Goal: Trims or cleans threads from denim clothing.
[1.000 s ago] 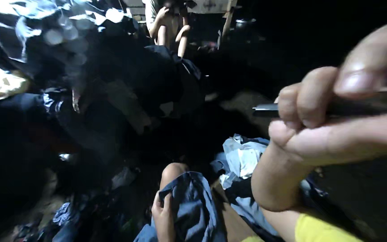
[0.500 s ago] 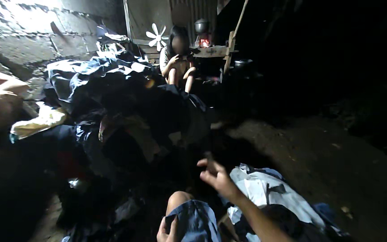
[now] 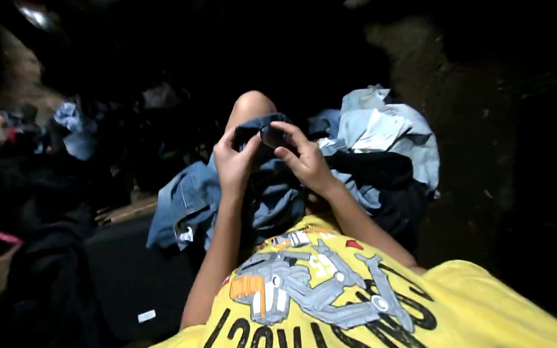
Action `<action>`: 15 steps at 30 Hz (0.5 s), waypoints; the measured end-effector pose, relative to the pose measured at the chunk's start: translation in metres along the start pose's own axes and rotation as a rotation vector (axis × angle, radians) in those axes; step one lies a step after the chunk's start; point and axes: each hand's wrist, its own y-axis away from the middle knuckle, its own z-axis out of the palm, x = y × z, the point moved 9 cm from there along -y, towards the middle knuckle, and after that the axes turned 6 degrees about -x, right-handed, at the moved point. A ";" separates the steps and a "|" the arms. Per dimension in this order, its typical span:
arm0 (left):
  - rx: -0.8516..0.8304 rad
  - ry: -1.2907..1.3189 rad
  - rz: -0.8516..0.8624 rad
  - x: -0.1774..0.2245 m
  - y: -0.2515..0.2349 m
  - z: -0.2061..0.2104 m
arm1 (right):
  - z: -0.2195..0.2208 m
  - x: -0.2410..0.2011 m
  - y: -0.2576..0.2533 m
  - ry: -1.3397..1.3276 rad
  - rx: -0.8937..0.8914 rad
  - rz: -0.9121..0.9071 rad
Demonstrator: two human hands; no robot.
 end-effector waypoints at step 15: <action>-0.042 -0.062 0.043 0.008 -0.006 -0.002 | 0.003 -0.008 -0.034 0.105 0.082 -0.173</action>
